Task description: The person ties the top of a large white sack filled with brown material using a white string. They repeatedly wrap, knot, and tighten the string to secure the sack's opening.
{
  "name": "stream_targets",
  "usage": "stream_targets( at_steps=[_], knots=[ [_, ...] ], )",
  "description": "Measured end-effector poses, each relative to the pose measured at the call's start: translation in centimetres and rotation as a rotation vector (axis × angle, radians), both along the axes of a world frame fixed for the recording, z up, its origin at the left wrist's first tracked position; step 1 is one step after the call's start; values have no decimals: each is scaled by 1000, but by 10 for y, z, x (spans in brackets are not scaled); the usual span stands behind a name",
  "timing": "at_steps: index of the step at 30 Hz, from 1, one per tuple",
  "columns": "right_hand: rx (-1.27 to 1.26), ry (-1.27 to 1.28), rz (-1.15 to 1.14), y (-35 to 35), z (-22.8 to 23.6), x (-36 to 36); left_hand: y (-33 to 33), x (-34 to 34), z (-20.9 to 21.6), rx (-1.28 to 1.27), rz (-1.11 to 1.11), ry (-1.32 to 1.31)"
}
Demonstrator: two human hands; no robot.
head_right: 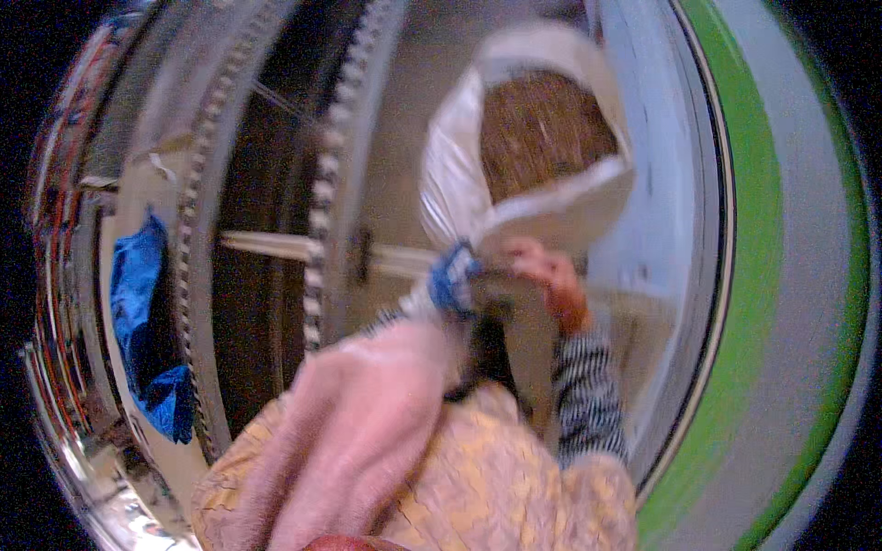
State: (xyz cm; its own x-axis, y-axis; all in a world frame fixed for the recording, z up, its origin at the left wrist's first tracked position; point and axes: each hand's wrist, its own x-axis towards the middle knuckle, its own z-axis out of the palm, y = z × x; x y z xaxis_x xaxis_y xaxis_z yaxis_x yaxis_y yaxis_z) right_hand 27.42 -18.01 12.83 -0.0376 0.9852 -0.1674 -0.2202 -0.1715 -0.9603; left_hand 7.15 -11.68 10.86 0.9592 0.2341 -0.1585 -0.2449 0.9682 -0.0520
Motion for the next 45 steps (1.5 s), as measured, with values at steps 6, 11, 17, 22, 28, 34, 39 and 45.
stream_targets(
  at_steps=[6,11,17,22,28,34,39,45],
  knots=[
    [122,1322,-157,31,-45,-50,7,-6,4,95,6,169],
    [31,1041,-328,37,-40,-65,3,-11,2,157,37,233],
    [28,589,-430,29,-11,-80,-5,-13,-2,154,62,264],
    [-12,233,-230,15,-11,-64,-10,-8,-3,136,61,297],
    [-33,602,-217,11,-29,-48,-14,0,7,113,70,320],
    [-46,957,-357,15,-42,-47,-8,3,2,11,58,276],
    [-153,770,-527,14,-18,-45,5,-14,-16,127,-40,205],
    [-111,557,-398,15,2,-29,17,-34,-26,1030,39,348]
  ],
)
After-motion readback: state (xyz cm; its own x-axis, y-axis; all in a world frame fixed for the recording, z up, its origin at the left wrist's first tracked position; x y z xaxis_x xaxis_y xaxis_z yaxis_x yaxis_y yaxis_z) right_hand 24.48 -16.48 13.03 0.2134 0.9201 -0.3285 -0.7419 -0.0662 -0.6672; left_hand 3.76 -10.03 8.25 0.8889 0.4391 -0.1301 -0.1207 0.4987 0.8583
